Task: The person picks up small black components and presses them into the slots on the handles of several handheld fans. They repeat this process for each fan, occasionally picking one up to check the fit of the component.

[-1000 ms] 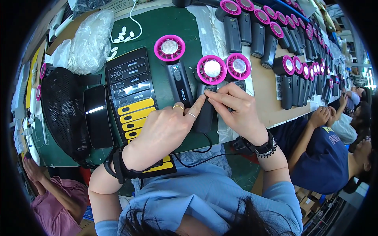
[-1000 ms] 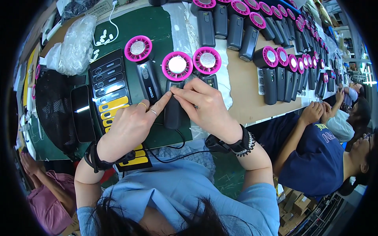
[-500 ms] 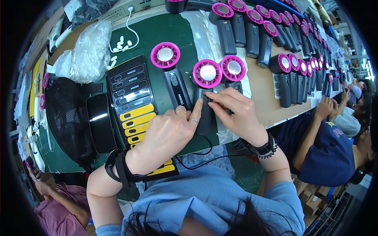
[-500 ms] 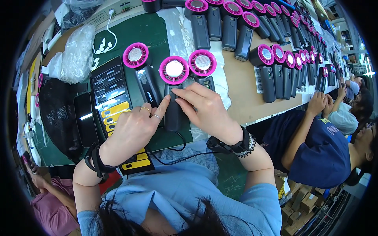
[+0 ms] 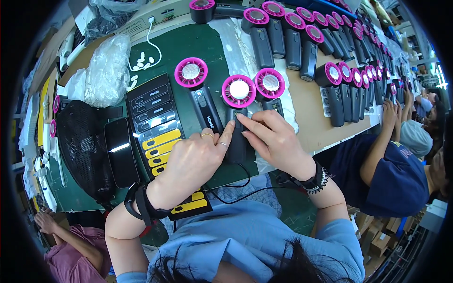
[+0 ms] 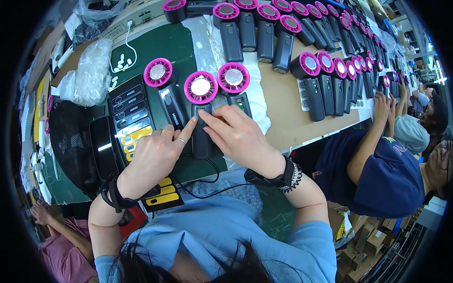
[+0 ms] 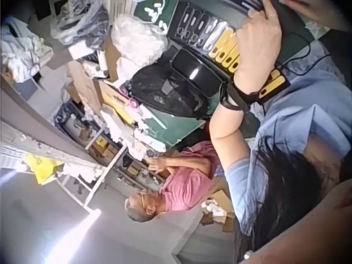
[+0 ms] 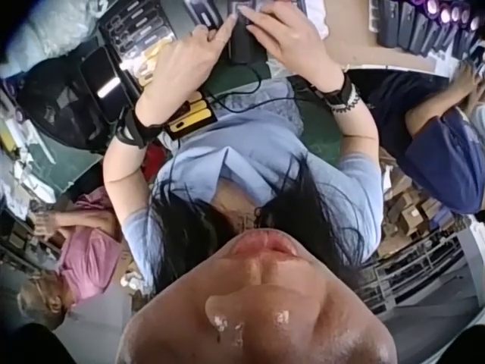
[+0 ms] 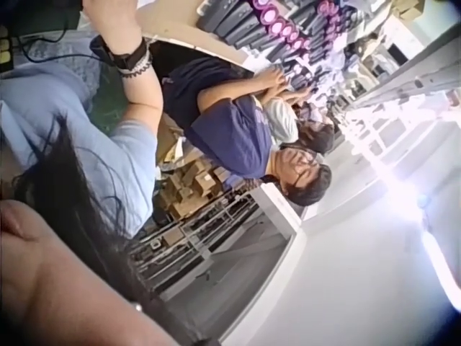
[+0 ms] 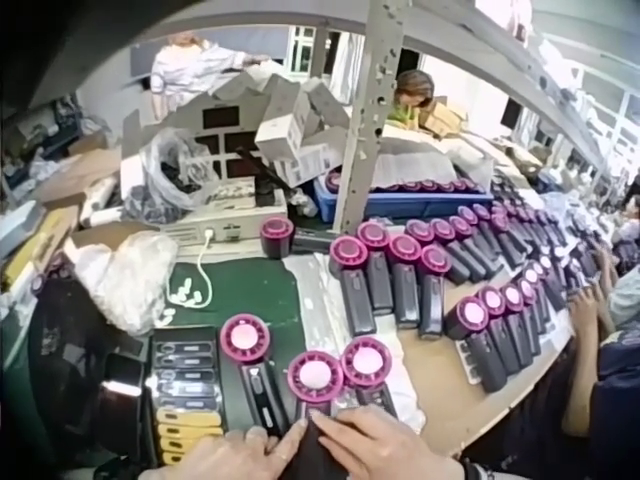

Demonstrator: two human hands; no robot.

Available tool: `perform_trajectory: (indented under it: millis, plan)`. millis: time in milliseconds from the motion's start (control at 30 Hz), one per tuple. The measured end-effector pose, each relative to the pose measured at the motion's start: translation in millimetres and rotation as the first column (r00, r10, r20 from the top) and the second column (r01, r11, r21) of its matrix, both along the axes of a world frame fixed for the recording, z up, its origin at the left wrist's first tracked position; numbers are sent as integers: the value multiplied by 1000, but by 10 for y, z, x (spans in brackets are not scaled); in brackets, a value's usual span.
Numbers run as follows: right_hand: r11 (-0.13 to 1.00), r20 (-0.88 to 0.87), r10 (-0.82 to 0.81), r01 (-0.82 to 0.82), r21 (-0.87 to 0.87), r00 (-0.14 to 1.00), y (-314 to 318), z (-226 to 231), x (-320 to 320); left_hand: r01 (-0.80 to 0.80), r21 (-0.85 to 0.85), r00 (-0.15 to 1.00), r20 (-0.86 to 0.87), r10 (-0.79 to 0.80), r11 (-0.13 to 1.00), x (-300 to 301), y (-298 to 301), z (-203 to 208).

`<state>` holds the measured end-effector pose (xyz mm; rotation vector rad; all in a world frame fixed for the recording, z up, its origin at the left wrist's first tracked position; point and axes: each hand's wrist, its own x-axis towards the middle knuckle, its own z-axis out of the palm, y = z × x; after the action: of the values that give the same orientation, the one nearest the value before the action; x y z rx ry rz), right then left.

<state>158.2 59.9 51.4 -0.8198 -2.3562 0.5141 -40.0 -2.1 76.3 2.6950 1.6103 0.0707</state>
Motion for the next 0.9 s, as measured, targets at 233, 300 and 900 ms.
perform_trajectory:
  millis: [233,300,900]
  plan:
    - [999,33,40,-41,23,999,60,-43,-14,52,84,995,-88,-44,995,50,-6,-23]
    - [998,34,49,-50,36,998,71,-39,-18,62,100,988,-144,-47,993,67,-11,-38]
    - [996,-37,25,-22,84,999,20,-71,82,61,15,996,63,-62,998,-58,20,-67]
